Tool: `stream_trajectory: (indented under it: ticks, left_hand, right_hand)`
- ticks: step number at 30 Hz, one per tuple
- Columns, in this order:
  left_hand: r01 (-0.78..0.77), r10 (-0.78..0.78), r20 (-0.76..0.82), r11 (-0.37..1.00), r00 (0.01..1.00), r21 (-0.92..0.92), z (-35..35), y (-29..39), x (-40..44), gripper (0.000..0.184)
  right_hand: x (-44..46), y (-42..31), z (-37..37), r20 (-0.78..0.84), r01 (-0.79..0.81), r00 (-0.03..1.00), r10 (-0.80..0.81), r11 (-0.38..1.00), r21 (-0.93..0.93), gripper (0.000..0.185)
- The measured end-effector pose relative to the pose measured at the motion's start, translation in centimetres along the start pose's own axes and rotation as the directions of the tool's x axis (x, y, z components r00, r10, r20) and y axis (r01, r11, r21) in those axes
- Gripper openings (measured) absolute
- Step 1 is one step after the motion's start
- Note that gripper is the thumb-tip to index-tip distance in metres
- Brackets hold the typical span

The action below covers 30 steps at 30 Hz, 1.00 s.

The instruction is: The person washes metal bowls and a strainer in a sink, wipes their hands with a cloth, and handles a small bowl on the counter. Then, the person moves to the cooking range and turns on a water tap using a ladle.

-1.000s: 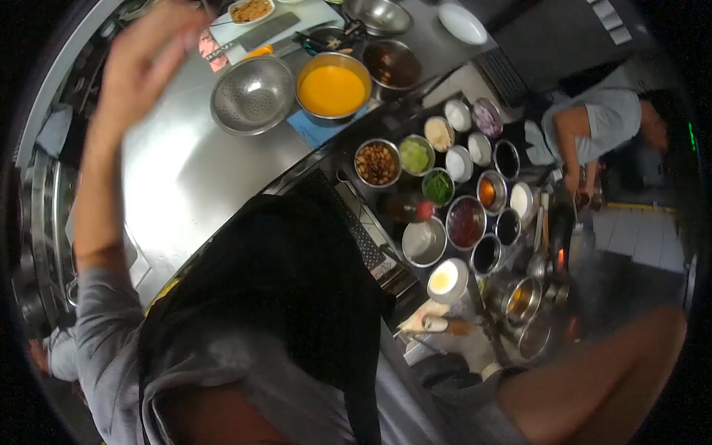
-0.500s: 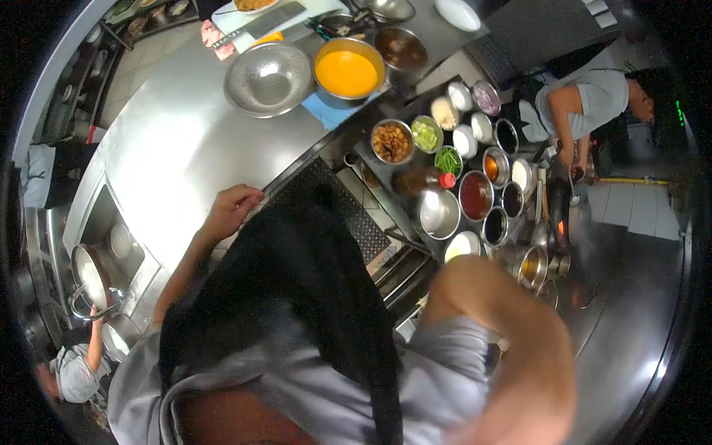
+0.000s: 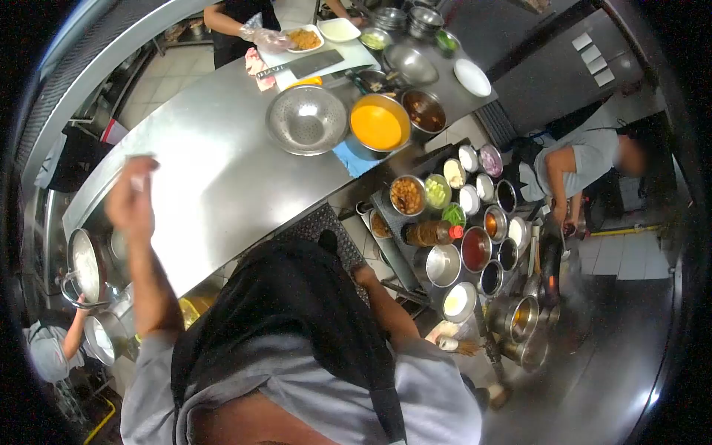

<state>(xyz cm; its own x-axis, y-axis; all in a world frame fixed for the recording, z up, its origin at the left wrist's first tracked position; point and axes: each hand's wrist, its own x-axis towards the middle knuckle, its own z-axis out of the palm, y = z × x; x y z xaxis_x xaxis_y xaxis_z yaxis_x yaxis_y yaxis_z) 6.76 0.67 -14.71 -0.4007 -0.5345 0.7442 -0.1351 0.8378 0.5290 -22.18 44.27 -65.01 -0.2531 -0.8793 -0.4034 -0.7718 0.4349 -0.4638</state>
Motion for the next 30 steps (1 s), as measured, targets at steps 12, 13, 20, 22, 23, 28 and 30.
stream_trajectory:
  ticks: [12,13,20,22,23,28,30]
  left_hand:
    - [-0.074,0.308,-0.163,0.634,0.937,0.770,-9.2,-0.3,13.2,0.021]
    - [0.003,0.198,-0.221,0.739,0.955,0.674,-9.3,-0.8,13.3,0.022]
    - [0.066,0.057,-0.247,0.883,0.967,0.465,-9.1,1.1,15.8,0.031]
    - [-0.067,0.144,-0.217,0.943,0.966,0.327,-7.2,2.8,17.8,0.033]
    - [-0.081,0.158,-0.212,0.939,0.964,0.333,-6.2,4.2,18.9,0.033]
    - [-0.459,0.448,0.163,0.704,0.879,0.542,-1.6,9.3,26.1,0.035]
    - [-0.684,0.772,0.027,0.545,0.635,0.484,2.5,13.6,29.5,0.031]
  right_hand:
    - [0.1,-8.1,-8.4,-0.089,-0.123,0.983,0.158,0.943,0.310,0.035]
    - [1.0,-7.5,-7.4,0.010,-0.123,0.992,0.124,0.976,0.180,0.034]
    - [-2.5,-8.5,-8.1,-0.093,-0.278,0.937,0.337,0.880,0.386,0.035]
    - [-2.7,-3.8,-4.7,-0.056,-0.212,0.969,0.240,0.929,0.304,0.037]
    - [-2.5,-0.1,-1.7,-0.013,-0.141,0.989,0.147,0.966,0.215,0.038]
    - [-4.0,10.9,7.7,0.066,0.014,0.998,-0.005,0.991,-0.132,0.044]
    - [-4.8,11.3,7.8,0.042,-0.025,0.999,0.031,0.992,-0.125,0.045]
